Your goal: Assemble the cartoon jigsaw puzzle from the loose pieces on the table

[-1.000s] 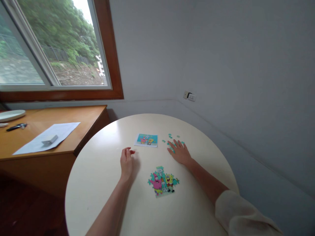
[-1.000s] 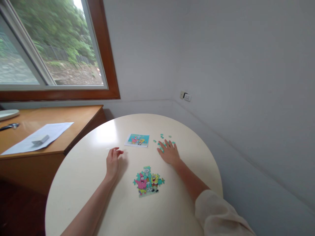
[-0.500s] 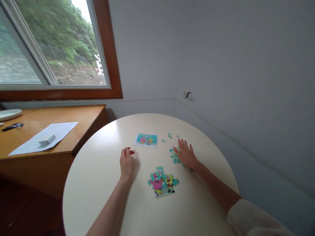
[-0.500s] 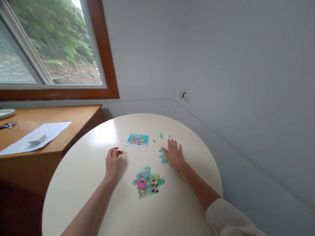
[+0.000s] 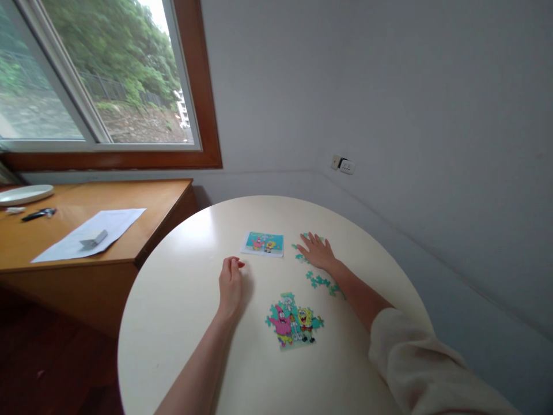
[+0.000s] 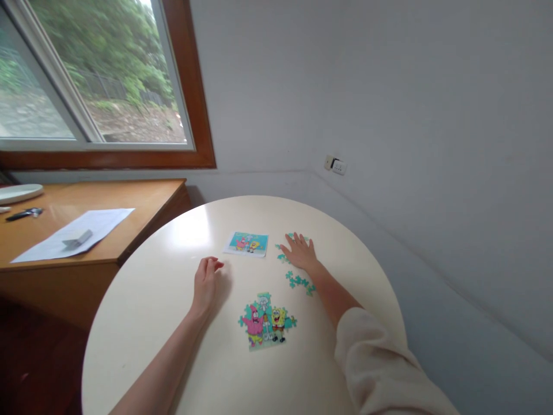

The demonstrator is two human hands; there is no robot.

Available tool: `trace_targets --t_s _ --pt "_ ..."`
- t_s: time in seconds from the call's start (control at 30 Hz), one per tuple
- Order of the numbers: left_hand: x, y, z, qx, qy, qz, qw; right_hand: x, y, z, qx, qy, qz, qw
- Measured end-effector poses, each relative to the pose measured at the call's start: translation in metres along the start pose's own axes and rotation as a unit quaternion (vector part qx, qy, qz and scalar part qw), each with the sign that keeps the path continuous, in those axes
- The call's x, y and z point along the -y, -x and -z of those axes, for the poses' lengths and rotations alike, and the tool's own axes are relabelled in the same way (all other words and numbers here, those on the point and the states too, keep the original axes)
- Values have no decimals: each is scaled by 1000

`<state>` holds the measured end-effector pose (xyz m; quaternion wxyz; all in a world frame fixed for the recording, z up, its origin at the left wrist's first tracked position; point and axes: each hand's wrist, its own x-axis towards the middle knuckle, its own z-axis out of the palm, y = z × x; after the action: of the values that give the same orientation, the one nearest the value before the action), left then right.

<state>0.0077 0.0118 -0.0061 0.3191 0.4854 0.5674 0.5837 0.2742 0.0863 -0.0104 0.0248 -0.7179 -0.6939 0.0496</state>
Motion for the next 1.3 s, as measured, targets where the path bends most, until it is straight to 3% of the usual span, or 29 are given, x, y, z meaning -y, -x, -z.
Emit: trace_targets --t_s 0.3,0.47,0.6,0.8,1.1,1.3 --pt "0 0 1 9 0 9 1000 -11 28 0 10 19 97 995" --pt "4 -2 0 5 -3 3 1000 -12 27 15 87 16 92 992" --pt "6 -3 -1 6 -2 1 1000 5 19 19 41 5 89 995" --pt "5 -3 0 12 -10 -3 1000 35 22 0 9 14 115 993" --pt "5 -5 1 16 -15 2 1000 18 50 -3 0 3 160 987" --pt "7 -6 1 11 -8 4 1000 13 56 14 21 -28 169 985"
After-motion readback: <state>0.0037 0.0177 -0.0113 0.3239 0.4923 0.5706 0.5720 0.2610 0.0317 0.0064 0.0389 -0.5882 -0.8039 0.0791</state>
